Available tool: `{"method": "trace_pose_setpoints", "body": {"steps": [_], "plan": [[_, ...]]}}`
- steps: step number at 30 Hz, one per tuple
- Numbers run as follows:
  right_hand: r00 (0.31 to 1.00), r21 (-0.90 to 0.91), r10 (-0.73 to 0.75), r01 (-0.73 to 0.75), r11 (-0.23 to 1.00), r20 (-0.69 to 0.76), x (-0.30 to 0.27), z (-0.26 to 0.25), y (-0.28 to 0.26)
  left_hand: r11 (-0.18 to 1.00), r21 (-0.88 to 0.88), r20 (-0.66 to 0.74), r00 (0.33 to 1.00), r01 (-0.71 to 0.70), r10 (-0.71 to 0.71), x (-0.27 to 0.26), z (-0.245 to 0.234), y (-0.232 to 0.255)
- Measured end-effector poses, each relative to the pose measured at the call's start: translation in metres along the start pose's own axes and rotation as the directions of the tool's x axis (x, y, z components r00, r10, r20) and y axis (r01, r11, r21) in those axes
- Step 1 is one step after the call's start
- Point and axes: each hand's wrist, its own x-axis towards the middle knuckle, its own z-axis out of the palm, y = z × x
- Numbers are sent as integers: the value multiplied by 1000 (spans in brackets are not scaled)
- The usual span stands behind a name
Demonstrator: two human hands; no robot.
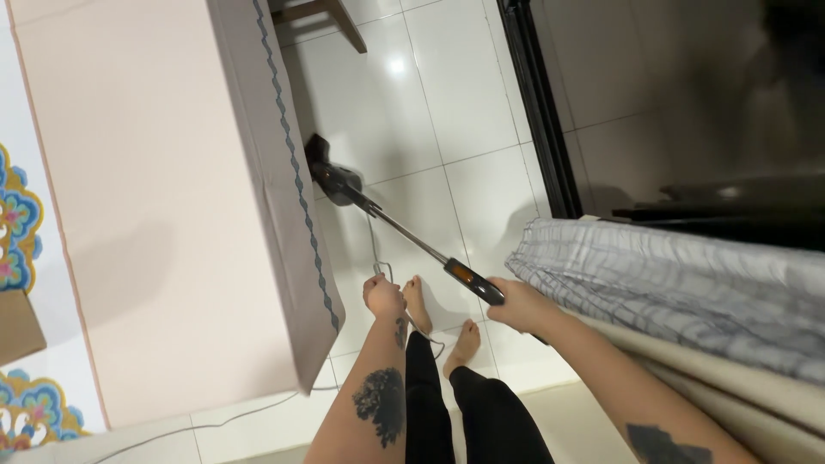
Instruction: The person vacuums the tiled floor in a dining area, moving the vacuum head along the walls, around chair legs, and under the edges of furniture while managing the power cord by hand.
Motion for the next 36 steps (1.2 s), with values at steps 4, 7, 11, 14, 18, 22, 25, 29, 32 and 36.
{"method": "trace_pose_setpoints", "body": {"steps": [4,7,11,14,18,22,25,29,32,36], "plan": [[988,-187,-76,50,981,-133,-72,4,36,999,-31,8,1000,17,-17,10,-14,-40],[963,-222,133,-187,957,-236,-120,-7,67,972,136,13,982,-191,191,12,-17,-67],[929,-268,90,-195,944,-360,-174,-15,121,993,72,145,986,-92,81,-44,-2,-81],[899,-327,209,-344,880,-385,-209,-32,170,989,132,286,958,-61,21,-82,14,-80],[852,-210,247,-376,903,-461,-235,-22,253,989,147,400,915,-8,-52,-107,43,-86],[749,-26,367,-455,890,-551,-217,34,312,986,157,570,811,48,-130,-100,51,-86],[755,227,414,-347,910,-509,-172,75,283,981,179,622,764,72,-170,-90,48,-71],[840,294,254,-118,948,-480,-86,37,178,941,331,614,742,69,-270,-82,42,-24],[854,323,172,-5,947,-492,-13,-8,104,951,308,675,711,-29,-197,-61,43,4],[835,327,69,137,935,-547,75,-57,13,944,323,665,726,-66,-177,-46,49,44]]}}
